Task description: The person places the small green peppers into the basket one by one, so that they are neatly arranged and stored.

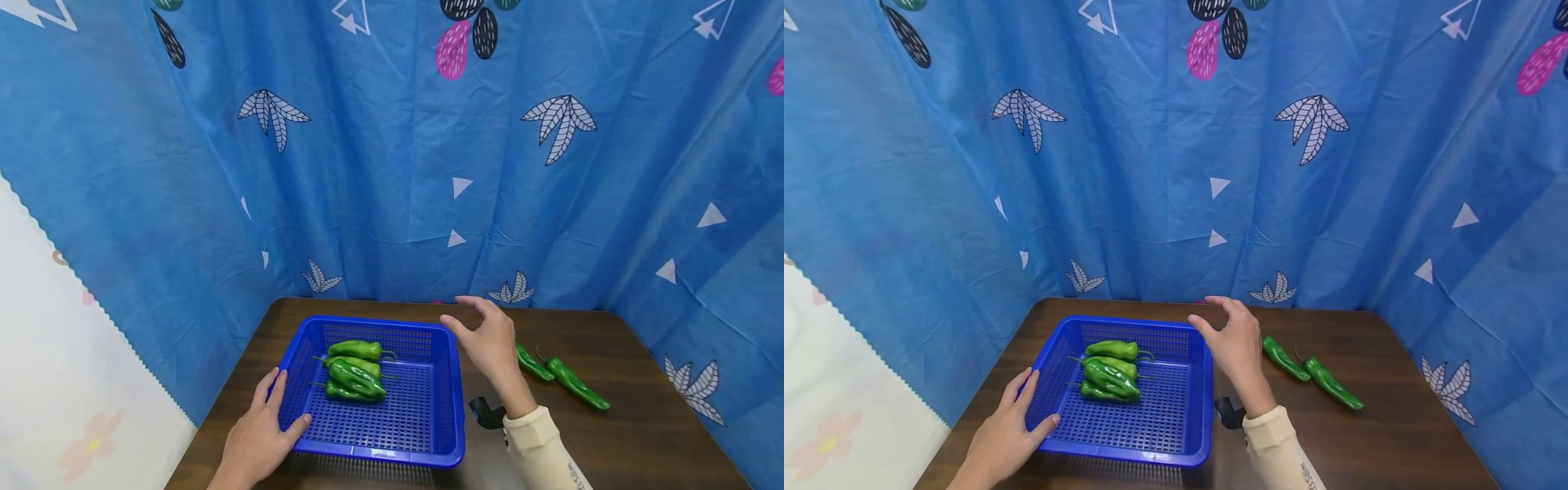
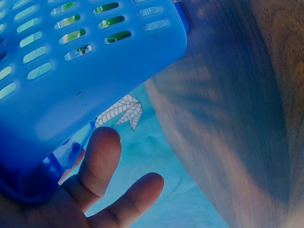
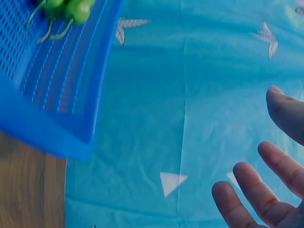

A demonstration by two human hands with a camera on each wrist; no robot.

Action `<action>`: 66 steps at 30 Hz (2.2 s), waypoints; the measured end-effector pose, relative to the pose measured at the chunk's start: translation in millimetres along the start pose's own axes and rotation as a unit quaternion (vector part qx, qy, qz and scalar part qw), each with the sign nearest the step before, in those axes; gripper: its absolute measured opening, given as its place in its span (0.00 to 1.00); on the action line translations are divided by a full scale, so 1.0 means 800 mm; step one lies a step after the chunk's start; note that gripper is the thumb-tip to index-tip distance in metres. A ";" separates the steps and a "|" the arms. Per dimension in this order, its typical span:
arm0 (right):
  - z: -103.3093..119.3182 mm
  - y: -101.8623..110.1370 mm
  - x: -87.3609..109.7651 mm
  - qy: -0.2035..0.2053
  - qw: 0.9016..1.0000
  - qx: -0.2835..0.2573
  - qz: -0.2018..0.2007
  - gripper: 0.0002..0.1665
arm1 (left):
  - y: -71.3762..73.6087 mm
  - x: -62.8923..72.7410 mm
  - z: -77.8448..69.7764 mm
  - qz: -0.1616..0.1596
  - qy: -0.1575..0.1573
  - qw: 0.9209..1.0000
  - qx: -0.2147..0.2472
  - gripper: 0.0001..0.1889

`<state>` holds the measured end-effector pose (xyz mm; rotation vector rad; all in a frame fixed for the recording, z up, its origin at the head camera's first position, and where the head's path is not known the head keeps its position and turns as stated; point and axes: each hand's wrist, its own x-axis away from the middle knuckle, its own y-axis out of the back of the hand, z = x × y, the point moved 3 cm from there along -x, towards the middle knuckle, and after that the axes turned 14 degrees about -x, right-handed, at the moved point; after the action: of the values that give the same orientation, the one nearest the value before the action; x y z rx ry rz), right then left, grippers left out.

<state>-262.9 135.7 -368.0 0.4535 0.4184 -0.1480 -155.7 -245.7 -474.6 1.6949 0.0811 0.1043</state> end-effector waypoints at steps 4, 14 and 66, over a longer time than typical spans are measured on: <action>-0.013 0.018 -0.001 -0.009 1.000 0.000 -0.017 0.29 | 0.001 0.000 0.000 -0.002 -0.001 1.000 0.001 0.53; -0.046 0.042 0.006 -0.034 0.999 0.021 -0.033 0.30 | 0.000 0.000 0.000 -0.004 0.001 1.000 -0.003 0.53; -0.228 0.097 0.049 -0.184 0.976 0.115 -0.017 0.34 | -0.001 -0.001 -0.003 -0.014 0.001 1.000 -0.005 0.52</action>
<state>-274.9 285.5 -502.8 0.6326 0.0447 -0.3102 -156.7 -243.2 -475.3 1.6829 0.1044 0.0854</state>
